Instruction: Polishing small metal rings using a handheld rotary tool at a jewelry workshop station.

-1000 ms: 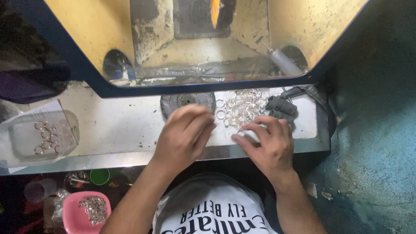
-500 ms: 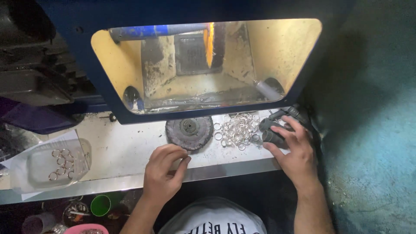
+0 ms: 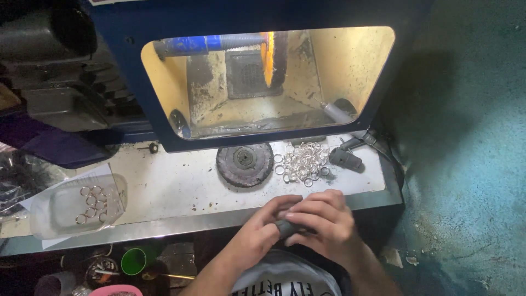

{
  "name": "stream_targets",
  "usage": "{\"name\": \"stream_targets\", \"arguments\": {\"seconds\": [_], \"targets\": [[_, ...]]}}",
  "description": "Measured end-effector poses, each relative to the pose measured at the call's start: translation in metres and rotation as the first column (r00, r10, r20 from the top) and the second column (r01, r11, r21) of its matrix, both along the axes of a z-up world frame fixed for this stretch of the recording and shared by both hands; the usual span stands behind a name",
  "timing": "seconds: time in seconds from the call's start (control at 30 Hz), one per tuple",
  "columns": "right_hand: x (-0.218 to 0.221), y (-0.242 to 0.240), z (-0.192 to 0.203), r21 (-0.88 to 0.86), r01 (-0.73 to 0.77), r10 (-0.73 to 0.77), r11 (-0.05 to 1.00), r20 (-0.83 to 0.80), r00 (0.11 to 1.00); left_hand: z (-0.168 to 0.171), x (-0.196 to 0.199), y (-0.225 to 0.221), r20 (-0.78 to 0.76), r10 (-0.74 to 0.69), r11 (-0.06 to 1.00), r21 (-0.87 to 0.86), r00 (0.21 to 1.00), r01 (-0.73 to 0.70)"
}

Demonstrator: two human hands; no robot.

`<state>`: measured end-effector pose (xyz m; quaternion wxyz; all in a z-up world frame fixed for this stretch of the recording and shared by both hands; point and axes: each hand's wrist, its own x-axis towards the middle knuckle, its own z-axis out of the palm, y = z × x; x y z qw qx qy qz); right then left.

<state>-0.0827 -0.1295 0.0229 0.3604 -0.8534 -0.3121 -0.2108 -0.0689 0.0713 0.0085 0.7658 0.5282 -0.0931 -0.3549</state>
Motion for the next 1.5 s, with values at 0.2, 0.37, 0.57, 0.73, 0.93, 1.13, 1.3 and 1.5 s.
{"name": "stream_targets", "arguments": {"seconds": [0.2, 0.37, 0.57, 0.73, 0.93, 1.13, 1.3, 1.5], "targets": [[0.002, -0.007, -0.007, -0.039, 0.039, -0.039, 0.998, -0.005, 0.999, -0.025, -0.008, 0.001, -0.149, 0.165, 0.956, -0.22, 0.975, -0.195], [0.022, -0.082, -0.042, -0.26, 0.508, -0.519, 0.821, 0.028, 0.854, -0.005, -0.001, 0.036, 0.02, 0.216, 0.973, 0.073, 0.976, -0.217], [0.017, -0.086, -0.044, -0.254, 0.557, -0.578, 0.791, -0.012, 0.816, 0.004, 0.0, 0.052, 0.315, 0.223, 0.933, 0.206, 0.923, -0.295], [-0.004, -0.023, -0.008, 0.04, 0.179, -0.163, 0.983, -0.258, 0.952, 0.022, -0.004, 0.041, 0.51, -0.005, 0.956, 0.256, 0.86, -0.146], [-0.003, 0.002, 0.005, 0.114, -0.041, 0.071, 0.993, -0.277, 0.958, 0.02, -0.003, 0.047, 0.628, 0.016, 0.976, 0.161, 0.778, -0.15], [-0.001, 0.019, 0.004, 0.156, -0.148, 0.185, 0.977, -0.26, 0.948, 0.037, -0.001, 0.04, 0.585, -0.232, 0.956, 0.283, 0.777, 0.073], [0.002, 0.022, 0.003, 0.077, -0.132, 0.148, 0.988, -0.262, 0.954, 0.053, 0.007, 0.035, 0.49, -0.301, 0.939, 0.303, 0.818, 0.164], [0.023, -0.058, -0.018, -0.02, 0.459, -0.459, 0.888, -0.085, 0.884, 0.049, 0.014, 0.045, 0.164, -0.116, 0.853, 0.521, 0.98, 0.014]]}}
